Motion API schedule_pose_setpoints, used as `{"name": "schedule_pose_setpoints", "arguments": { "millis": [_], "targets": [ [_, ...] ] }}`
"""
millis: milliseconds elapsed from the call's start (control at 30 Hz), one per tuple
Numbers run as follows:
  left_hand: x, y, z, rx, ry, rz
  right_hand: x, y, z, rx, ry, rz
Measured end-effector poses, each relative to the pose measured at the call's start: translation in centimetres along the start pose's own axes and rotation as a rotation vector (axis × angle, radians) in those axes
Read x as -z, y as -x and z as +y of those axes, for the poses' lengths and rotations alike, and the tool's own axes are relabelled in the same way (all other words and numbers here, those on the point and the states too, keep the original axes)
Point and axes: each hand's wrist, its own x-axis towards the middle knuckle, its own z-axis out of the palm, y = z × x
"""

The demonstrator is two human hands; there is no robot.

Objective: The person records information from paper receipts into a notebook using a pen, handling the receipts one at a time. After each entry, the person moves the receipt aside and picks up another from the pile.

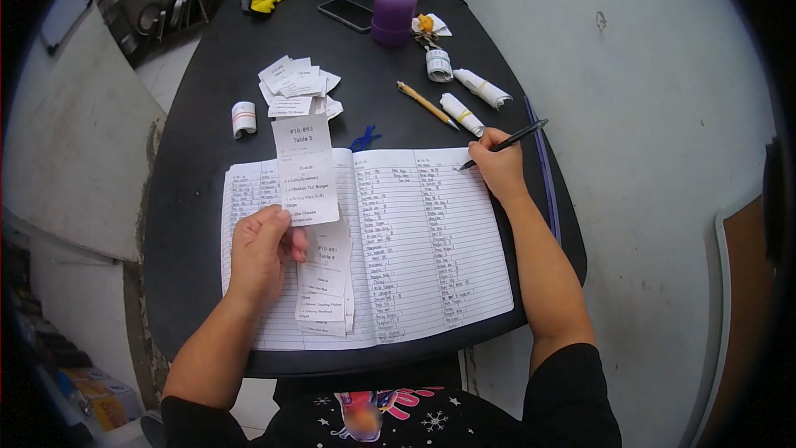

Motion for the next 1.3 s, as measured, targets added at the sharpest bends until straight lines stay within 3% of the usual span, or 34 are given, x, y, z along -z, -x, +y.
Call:
{"name": "schedule_pose_setpoints", "arguments": {
  "millis": [233, 333, 433, 1300],
  "targets": [
    [-0.4, 0.0, -0.1, -0.024, -0.045, 0.037, 0.2, 0.2, -0.8, -0.045, 0.036, 0.007],
    [-0.1, 0.0, 0.1, 0.007, -0.007, 0.008, 0.0, 0.1, -0.2, -0.074, -0.104, 0.035],
    [0.0, 0.0, 0.1, 0.000, -0.011, 0.002, 0.0, 0.4, -0.7, -0.007, 0.061, 0.043],
    [-0.1, 0.1, 0.1, 0.006, -0.014, 0.014, 0.1, 0.3, -0.4, -0.003, 0.037, 0.052]
  ]
}}
